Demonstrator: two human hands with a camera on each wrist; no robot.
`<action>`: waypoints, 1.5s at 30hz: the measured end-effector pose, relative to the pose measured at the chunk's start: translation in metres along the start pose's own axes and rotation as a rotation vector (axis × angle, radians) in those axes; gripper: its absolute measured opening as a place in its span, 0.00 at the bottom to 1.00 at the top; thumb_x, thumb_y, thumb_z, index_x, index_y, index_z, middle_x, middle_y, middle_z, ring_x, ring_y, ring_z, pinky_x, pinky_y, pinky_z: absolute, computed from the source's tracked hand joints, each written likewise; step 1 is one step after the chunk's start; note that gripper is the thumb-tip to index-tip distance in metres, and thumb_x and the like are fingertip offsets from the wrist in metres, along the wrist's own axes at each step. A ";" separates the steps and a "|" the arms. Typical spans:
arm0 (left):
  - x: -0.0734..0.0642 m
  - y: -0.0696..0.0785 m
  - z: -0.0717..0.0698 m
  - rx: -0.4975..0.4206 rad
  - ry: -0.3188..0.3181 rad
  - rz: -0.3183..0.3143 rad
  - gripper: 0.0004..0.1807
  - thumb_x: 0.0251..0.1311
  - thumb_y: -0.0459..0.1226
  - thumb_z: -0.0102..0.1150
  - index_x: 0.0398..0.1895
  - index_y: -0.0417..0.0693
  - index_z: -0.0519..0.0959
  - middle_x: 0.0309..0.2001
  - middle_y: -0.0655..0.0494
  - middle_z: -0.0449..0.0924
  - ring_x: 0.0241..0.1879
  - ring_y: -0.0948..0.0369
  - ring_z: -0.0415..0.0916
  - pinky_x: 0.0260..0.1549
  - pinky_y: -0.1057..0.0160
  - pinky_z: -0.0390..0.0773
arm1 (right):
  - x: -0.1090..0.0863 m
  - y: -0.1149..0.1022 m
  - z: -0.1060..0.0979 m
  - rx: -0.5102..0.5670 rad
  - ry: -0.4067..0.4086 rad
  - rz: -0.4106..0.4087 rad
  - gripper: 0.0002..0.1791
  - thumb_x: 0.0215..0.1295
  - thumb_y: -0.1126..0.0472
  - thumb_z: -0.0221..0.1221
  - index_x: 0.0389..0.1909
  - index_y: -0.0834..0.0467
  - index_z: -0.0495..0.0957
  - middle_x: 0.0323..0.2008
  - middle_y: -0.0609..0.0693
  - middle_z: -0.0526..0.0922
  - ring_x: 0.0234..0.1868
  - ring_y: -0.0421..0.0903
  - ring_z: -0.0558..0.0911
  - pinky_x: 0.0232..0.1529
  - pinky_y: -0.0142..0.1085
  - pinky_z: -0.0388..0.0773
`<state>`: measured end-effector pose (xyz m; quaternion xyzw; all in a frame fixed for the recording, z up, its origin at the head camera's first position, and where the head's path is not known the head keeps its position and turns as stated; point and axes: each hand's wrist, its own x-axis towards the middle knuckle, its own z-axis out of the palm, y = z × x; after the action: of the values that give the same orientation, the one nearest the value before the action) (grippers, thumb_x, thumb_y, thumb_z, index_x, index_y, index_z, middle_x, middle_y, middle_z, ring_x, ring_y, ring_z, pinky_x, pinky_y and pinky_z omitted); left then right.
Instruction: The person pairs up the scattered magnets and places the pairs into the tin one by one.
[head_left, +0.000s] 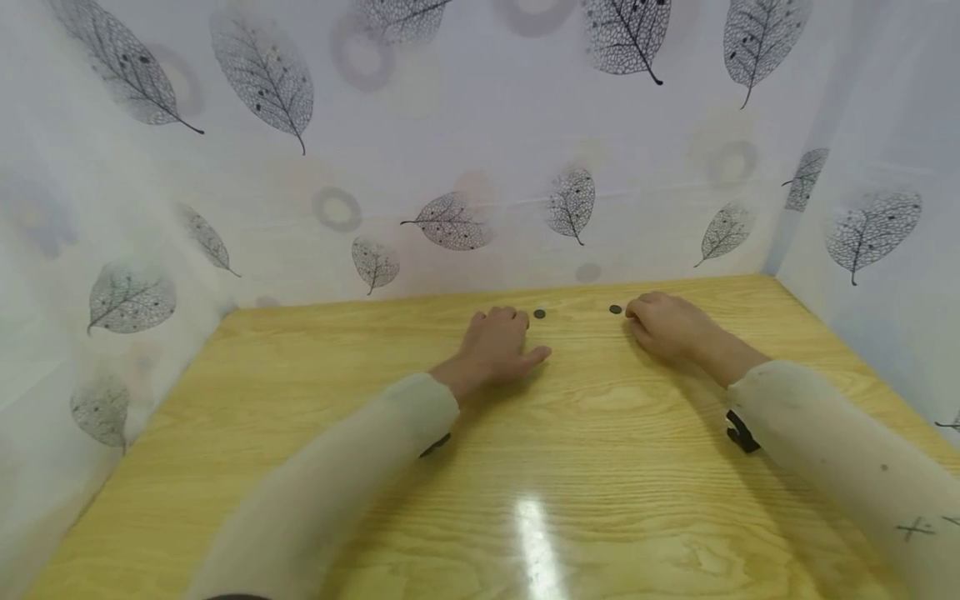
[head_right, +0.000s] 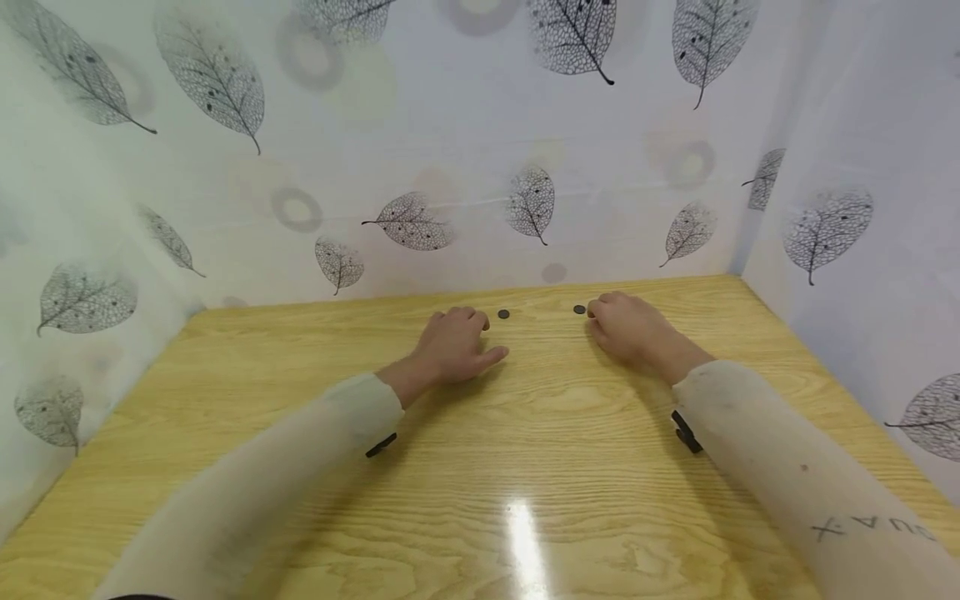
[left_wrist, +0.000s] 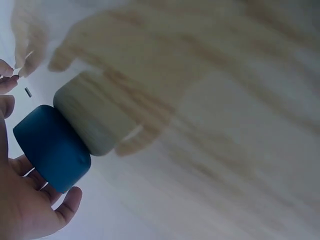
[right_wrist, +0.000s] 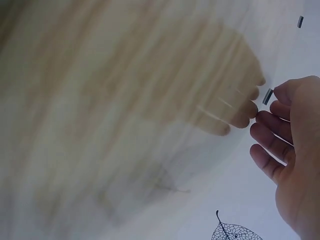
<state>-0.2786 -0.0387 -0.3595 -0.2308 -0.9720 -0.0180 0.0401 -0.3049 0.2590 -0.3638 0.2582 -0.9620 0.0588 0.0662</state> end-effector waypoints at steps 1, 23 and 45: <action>0.001 0.001 0.000 0.006 0.000 -0.002 0.35 0.67 0.65 0.46 0.54 0.45 0.78 0.54 0.51 0.79 0.56 0.53 0.73 0.58 0.48 0.70 | 0.001 0.000 0.001 0.002 -0.008 0.007 0.16 0.73 0.60 0.51 0.51 0.67 0.79 0.49 0.63 0.82 0.54 0.64 0.80 0.59 0.56 0.73; 0.019 0.010 0.007 0.042 -0.048 -0.060 0.31 0.72 0.57 0.43 0.61 0.42 0.74 0.56 0.50 0.78 0.56 0.52 0.74 0.59 0.49 0.71 | 0.022 0.004 0.004 0.066 -0.091 0.034 0.22 0.72 0.61 0.49 0.58 0.73 0.74 0.53 0.70 0.78 0.56 0.66 0.76 0.60 0.58 0.72; 0.043 0.021 0.008 0.131 -0.160 -0.062 0.21 0.73 0.45 0.42 0.62 0.50 0.76 0.62 0.53 0.72 0.62 0.53 0.67 0.63 0.47 0.67 | 0.031 -0.004 0.003 0.032 -0.127 0.059 0.13 0.75 0.61 0.54 0.52 0.64 0.80 0.49 0.61 0.78 0.52 0.59 0.77 0.56 0.54 0.75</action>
<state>-0.3081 -0.0006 -0.3630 -0.1983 -0.9779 0.0630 -0.0230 -0.3295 0.2396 -0.3613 0.2340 -0.9704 0.0597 -0.0009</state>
